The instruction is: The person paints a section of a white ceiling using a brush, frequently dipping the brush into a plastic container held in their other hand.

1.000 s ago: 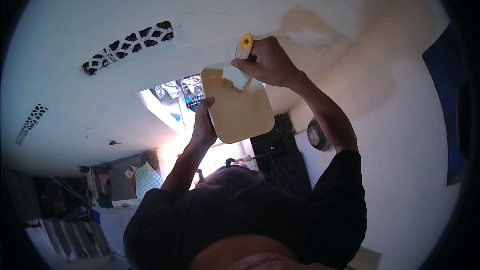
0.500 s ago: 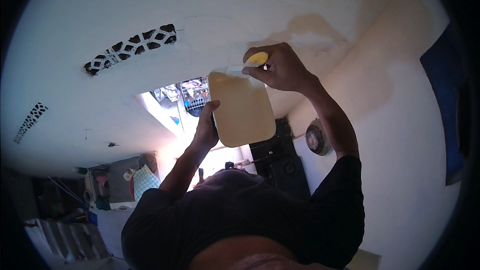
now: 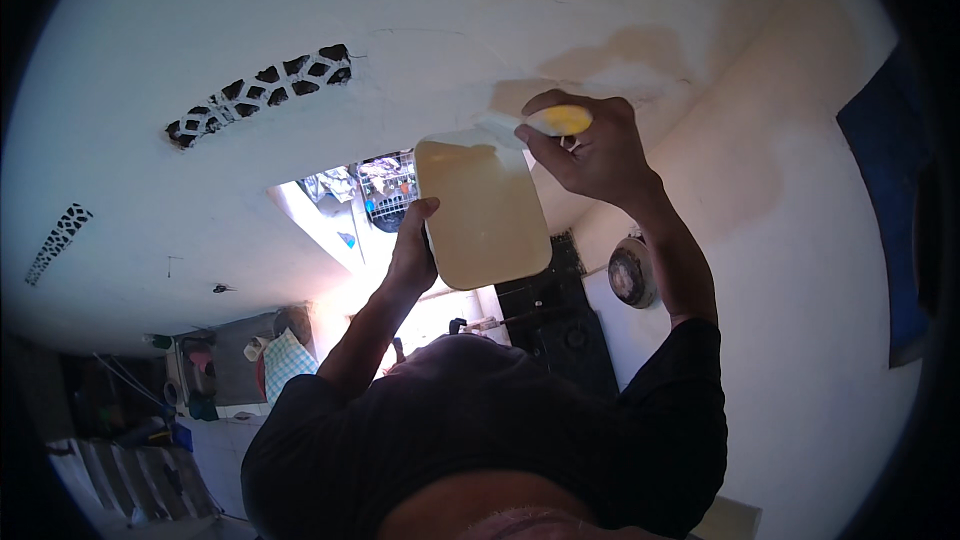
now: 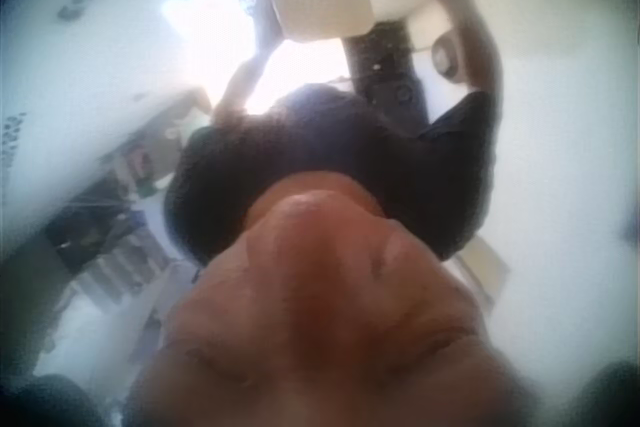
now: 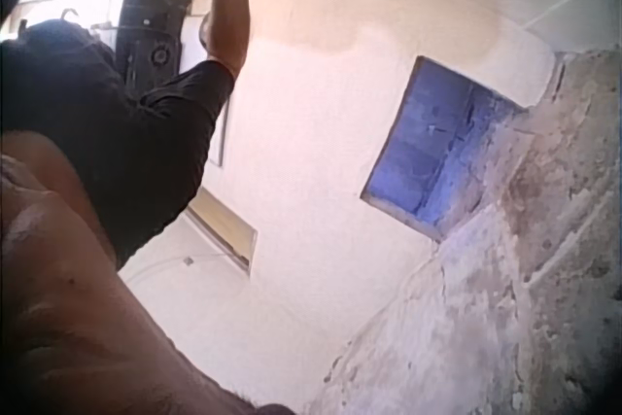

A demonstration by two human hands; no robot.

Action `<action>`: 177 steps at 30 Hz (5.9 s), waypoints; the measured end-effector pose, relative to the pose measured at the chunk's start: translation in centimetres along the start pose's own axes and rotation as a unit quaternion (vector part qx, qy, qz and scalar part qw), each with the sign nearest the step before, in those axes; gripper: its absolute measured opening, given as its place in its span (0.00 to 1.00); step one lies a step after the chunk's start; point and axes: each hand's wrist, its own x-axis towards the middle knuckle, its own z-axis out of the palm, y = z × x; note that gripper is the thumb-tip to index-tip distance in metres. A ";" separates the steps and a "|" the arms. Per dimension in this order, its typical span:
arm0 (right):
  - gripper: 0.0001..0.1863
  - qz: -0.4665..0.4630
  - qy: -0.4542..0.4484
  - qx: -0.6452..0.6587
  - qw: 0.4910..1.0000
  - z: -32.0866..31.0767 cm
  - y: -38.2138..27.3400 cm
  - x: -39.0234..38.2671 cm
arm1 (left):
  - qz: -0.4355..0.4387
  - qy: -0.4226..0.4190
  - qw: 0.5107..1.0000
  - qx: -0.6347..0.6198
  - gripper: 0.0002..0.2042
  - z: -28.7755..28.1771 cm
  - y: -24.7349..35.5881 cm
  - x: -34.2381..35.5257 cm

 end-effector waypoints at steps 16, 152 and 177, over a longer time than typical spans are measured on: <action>0.10 0.096 0.065 -0.026 0.993 2.2 -1.0 0.6 | 0.004 0.012 1.000 -0.022 0.26 -0.2 -0.1 0.4; 0.16 -0.278 0.542 0.068 0.790 -20.9 8.6 36.3 | 0.217 0.175 0.960 -0.028 0.25 3.4 -0.5 0.2; 0.15 -0.308 0.600 -0.102 0.731 -11.2 -8.3 40.1 | 0.125 0.133 0.980 -0.082 0.24 -8.0 4.8 -6.5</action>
